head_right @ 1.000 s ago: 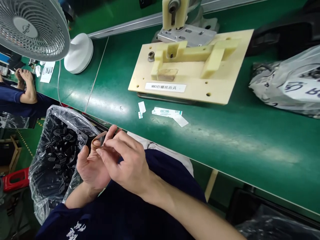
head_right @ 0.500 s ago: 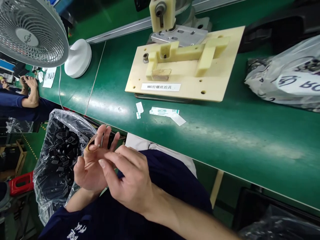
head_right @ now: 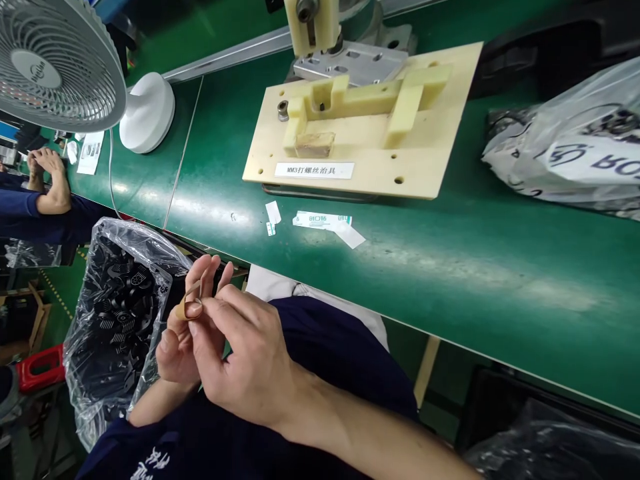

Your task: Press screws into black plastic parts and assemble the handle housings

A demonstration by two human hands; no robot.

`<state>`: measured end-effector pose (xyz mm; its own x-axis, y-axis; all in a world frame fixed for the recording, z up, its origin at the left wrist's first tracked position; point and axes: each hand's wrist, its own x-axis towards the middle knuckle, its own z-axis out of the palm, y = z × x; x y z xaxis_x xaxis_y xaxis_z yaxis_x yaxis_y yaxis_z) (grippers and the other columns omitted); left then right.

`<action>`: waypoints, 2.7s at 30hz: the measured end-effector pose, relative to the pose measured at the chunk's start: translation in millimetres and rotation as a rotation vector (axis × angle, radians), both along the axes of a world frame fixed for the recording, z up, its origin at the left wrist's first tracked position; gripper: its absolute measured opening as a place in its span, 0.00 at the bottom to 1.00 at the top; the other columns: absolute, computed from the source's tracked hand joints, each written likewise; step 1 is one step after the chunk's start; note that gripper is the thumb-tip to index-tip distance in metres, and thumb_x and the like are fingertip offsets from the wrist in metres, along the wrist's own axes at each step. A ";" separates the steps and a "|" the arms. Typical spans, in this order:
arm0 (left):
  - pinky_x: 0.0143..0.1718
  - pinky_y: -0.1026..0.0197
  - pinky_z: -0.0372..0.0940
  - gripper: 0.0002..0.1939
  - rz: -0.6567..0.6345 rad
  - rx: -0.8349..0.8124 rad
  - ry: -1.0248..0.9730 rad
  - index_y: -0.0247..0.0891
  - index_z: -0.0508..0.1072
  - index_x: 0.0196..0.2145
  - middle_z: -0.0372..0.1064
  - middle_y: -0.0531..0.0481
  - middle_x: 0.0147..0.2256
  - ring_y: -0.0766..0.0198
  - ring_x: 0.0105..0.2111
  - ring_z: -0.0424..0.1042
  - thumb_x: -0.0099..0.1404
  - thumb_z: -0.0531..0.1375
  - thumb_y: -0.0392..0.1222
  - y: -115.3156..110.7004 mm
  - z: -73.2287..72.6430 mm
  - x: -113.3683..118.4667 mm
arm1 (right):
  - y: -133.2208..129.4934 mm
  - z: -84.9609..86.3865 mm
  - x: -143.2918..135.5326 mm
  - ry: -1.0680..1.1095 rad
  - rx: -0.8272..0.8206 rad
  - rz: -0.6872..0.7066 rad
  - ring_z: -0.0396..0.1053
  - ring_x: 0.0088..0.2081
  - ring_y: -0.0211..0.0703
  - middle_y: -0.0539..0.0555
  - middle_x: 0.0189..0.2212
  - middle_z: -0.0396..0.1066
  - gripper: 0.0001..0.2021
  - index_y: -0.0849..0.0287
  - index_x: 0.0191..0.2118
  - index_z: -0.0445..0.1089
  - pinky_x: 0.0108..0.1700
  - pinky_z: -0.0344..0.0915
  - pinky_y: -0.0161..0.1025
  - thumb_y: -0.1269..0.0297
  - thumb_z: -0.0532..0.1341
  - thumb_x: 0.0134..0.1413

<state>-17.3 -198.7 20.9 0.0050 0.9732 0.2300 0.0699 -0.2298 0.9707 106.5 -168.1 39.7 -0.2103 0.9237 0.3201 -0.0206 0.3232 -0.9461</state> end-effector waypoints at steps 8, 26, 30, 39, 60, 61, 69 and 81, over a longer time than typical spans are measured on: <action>0.64 0.40 0.57 0.22 0.011 -0.079 -0.103 0.47 0.74 0.36 0.59 0.55 0.62 0.52 0.62 0.60 0.68 0.44 0.56 -1.2 0.1 0.9 | 7.4 -3.7 9.2 -0.053 0.054 0.087 0.64 0.27 0.37 0.50 0.26 0.66 0.06 0.59 0.34 0.67 0.29 0.64 0.36 0.76 0.55 0.55; 0.65 0.38 0.54 0.21 -0.003 -0.179 -0.424 0.57 0.78 0.41 0.62 0.56 0.61 0.48 0.63 0.58 0.66 0.49 0.62 -3.3 8.0 6.2 | 9.6 -11.0 13.9 0.142 -0.136 0.239 0.67 0.29 0.36 0.50 0.28 0.69 0.07 0.59 0.39 0.70 0.34 0.67 0.35 0.74 0.56 0.57; 0.64 0.40 0.55 0.19 0.022 -0.161 -0.499 0.57 0.78 0.41 0.64 0.57 0.60 0.52 0.63 0.60 0.66 0.50 0.61 -1.2 11.2 9.5 | 10.1 -15.3 15.7 0.362 -0.371 0.185 0.60 0.23 0.32 0.47 0.23 0.64 0.04 0.58 0.36 0.68 0.24 0.59 0.30 0.72 0.57 0.59; 0.61 0.37 0.57 0.20 0.096 -0.325 -0.543 0.54 0.78 0.37 0.67 0.55 0.58 0.47 0.62 0.61 0.65 0.49 0.61 -3.9 9.0 10.1 | 12.1 -8.3 0.6 0.177 -0.061 0.067 0.55 0.20 0.30 0.44 0.19 0.59 0.08 0.59 0.28 0.66 0.25 0.59 0.31 0.66 0.66 0.53; 0.63 0.46 0.57 0.20 0.226 -0.236 -0.338 0.46 0.79 0.41 0.67 0.48 0.57 0.52 0.61 0.60 0.67 0.51 0.55 -0.7 5.5 18.4 | 22.4 -13.8 2.1 0.010 -0.027 -0.017 0.55 0.20 0.30 0.45 0.17 0.59 0.14 0.60 0.22 0.61 0.24 0.55 0.32 0.68 0.64 0.55; 0.63 0.47 0.57 0.20 0.222 -0.227 -0.318 0.46 0.79 0.42 0.66 0.48 0.57 0.52 0.61 0.60 0.67 0.51 0.55 -1.1 3.9 18.0 | 22.4 -12.9 1.7 0.015 -0.035 -0.018 0.55 0.20 0.30 0.45 0.17 0.58 0.15 0.59 0.22 0.61 0.24 0.55 0.32 0.68 0.64 0.55; 0.61 0.46 0.56 0.18 0.191 -0.230 -0.295 0.44 0.80 0.38 0.67 0.45 0.52 0.51 0.56 0.63 0.64 0.56 0.55 2.7 2.4 14.1 | 28.2 -20.7 23.4 0.009 -0.068 -0.044 0.54 0.19 0.31 0.45 0.17 0.59 0.11 0.59 0.25 0.64 0.21 0.53 0.32 0.68 0.60 0.59; 0.19 0.67 0.52 0.23 -0.498 -0.618 -1.006 0.44 0.76 0.47 0.48 0.57 0.18 0.70 0.16 0.48 0.70 0.48 0.57 5.0 13.3 -9.9 | 33.6 -32.1 30.3 0.049 0.108 0.095 0.55 0.21 0.30 0.43 0.21 0.56 0.11 0.58 0.45 0.69 0.24 0.58 0.31 0.74 0.62 0.56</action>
<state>-27.2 -193.7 34.3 0.4859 0.8622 -0.1432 -0.7164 0.4868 0.4999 136.8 -134.5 7.6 -0.2767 0.8602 0.4285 -0.1016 0.4172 -0.9031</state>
